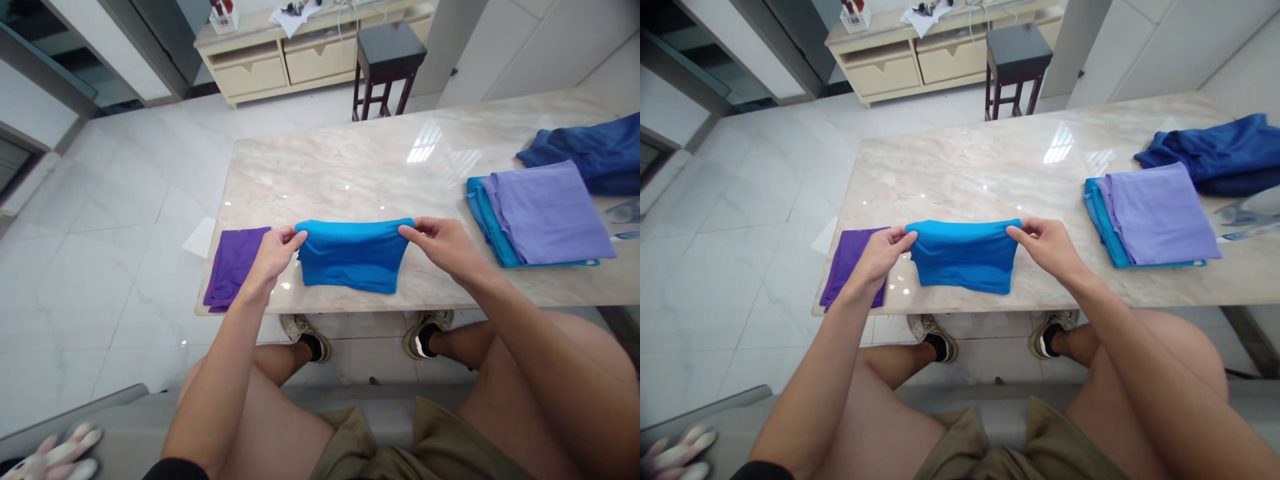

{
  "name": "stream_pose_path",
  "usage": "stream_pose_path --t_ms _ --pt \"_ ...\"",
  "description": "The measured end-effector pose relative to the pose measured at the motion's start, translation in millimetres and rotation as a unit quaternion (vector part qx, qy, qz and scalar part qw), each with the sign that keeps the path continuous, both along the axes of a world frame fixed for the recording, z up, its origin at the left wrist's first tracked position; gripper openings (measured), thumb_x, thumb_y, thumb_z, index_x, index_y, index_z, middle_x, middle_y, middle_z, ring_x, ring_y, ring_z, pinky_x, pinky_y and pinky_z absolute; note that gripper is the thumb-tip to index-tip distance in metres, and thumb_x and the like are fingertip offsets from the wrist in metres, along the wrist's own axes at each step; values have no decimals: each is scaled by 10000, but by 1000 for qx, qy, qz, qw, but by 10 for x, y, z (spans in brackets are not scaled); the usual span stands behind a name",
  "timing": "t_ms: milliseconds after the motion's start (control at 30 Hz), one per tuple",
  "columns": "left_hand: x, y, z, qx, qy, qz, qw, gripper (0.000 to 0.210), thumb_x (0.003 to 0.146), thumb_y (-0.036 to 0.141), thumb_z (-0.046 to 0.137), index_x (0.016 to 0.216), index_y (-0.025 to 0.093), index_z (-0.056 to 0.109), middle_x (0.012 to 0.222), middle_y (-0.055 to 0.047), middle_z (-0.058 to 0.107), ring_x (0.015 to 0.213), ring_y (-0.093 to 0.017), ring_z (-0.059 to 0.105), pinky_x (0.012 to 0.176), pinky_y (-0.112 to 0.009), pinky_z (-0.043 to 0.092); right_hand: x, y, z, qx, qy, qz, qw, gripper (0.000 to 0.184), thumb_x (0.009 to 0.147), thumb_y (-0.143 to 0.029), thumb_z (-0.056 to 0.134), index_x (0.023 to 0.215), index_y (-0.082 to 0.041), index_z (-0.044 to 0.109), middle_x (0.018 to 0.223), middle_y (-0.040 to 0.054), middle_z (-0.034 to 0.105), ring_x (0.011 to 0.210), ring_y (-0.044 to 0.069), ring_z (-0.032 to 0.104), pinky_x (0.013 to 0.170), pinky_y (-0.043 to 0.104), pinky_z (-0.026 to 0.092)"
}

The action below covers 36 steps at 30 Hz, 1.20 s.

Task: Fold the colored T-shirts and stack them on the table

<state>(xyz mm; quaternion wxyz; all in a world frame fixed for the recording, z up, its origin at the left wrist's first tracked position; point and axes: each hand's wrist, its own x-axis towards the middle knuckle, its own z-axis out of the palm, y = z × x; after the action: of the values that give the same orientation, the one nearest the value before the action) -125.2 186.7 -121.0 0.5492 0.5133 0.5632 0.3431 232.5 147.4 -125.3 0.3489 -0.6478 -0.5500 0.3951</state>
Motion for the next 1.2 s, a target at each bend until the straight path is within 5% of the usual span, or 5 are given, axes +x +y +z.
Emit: stream_pose_path --t_ms 267,400,700,967,1200 --pt "68 -42 146 251 106 70 959 276 944 476 847 1039 218 820 1368 -109 739 1259 -276 749 1024 -394 656 91 150 74 233 -69 -47 969 305 994 -577 827 987 -272 846 1352 110 819 1248 363 776 1036 531 658" --pt "110 -123 195 311 122 62 940 255 1003 478 805 990 229 752 1393 -103 734 1391 -294 701 1147 -434 619 102 163 44 262 -33 -51 963 308 1049 -585 768 1034 -285 832 1147 101 845 1136 355 801 1043 558 645" --pt "255 -252 173 180 8 101 979 479 941 668 869 950 227 682 839 -1 737 708 -141 695 581 -220 535 74 61 5 211 -40 -118 970 444 1027 -727 742 1052 -284 745 994 107 806 946 309 778 700 396 618" --pt "149 -164 -537 -55 127 65 988 354 858 391 916 987 216 637 954 -37 786 715 -190 795 711 -314 638 134 188 -441 25 -228 -63 971 208 982 -304 689 1158 -216 758 1058 122 854 927 305 792 825 420 614" --pt "53 -330 -579 -21 238 -54 970 235 970 460 759 942 231 799 923 -97 873 880 -295 841 823 -366 617 241 -90 -404 -34 -342 36 938 230 1038 -381 640 1024 -237 818 1001 99 867 927 315 792 763 385 534"
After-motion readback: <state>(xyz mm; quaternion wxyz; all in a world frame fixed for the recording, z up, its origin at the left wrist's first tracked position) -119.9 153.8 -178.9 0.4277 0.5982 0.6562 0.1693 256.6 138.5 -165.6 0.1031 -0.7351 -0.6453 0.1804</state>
